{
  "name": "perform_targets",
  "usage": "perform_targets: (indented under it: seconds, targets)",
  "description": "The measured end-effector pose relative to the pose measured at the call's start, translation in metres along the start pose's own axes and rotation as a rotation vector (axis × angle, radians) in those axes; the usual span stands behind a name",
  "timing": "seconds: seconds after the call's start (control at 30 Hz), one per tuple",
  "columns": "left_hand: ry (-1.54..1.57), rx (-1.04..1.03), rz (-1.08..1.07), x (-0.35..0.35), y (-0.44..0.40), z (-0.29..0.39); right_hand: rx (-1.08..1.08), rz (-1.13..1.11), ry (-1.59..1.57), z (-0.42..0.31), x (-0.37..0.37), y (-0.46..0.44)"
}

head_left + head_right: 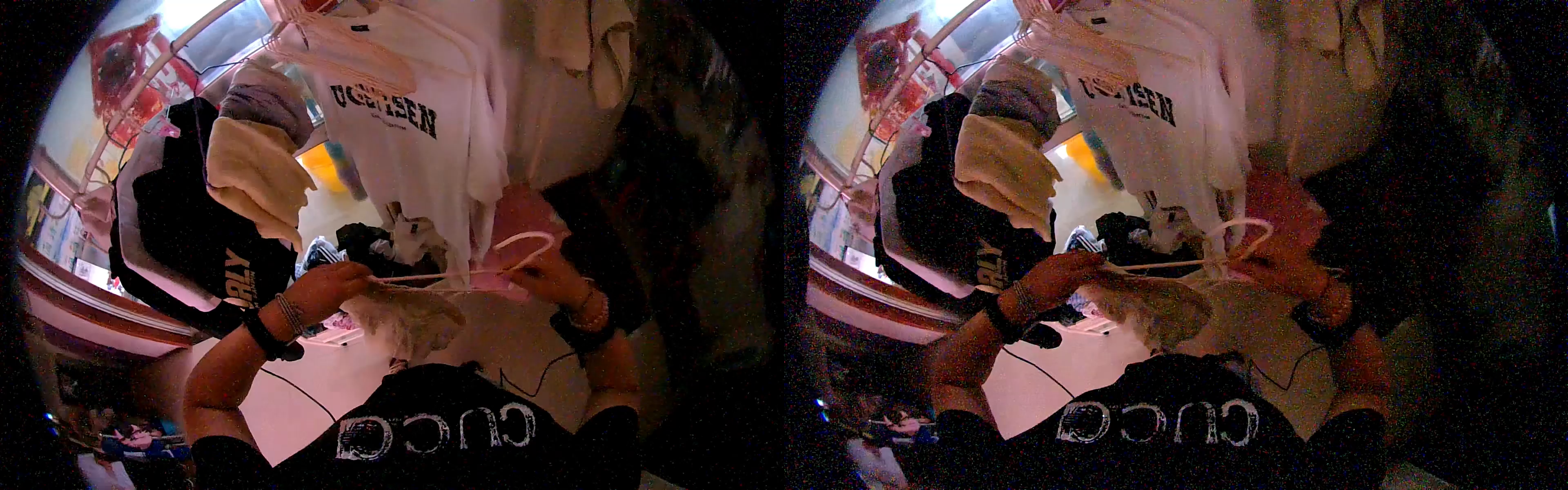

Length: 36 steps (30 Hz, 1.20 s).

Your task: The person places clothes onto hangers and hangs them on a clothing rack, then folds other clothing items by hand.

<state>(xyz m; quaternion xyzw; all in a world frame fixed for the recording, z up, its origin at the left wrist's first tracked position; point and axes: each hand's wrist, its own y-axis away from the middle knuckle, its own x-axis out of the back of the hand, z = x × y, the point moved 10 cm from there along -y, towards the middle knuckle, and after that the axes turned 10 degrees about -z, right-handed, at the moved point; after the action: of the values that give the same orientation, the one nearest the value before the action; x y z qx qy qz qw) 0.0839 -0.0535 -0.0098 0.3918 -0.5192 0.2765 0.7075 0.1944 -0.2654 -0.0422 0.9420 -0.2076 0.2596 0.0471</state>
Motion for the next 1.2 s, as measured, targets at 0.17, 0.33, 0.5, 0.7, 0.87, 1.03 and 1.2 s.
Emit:
perform_targets:
  seconds: [0.17, 0.33, 0.5, 0.7, 0.87, 1.03, 1.2]
  targets:
    - [-0.052, -0.123, 0.106, 0.024, -0.011, 0.03, -0.001, 0.078, 0.178, -0.015, -0.035, -0.018]
    - [0.041, -0.108, 0.122, 0.024, -0.029, 0.039, -0.046, 0.042, 0.135, 0.001, -0.062, -0.022]
    - [0.022, -0.173, 0.16, 0.028, -0.038, 0.057, 0.077, 0.231, 0.035, -0.017, -0.062, -0.026]
    - [-0.004, 0.322, 0.017, 0.049, -0.04, 0.035, 0.094, 0.131, -0.074, -0.034, -0.043, -0.016]
    - [-0.166, 0.187, 0.213, 0.061, -0.009, 0.027, 0.209, -0.269, -0.425, -0.012, -0.048, -0.003]
    - [-0.003, 0.1, 0.539, 0.104, 0.049, 0.023, 0.141, 0.013, -0.524, 0.064, 0.006, 0.016]
    - [0.095, 0.13, 0.614, 0.112, 0.062, 0.026, 0.253, 0.609, -0.133, 0.006, 0.019, 0.007]
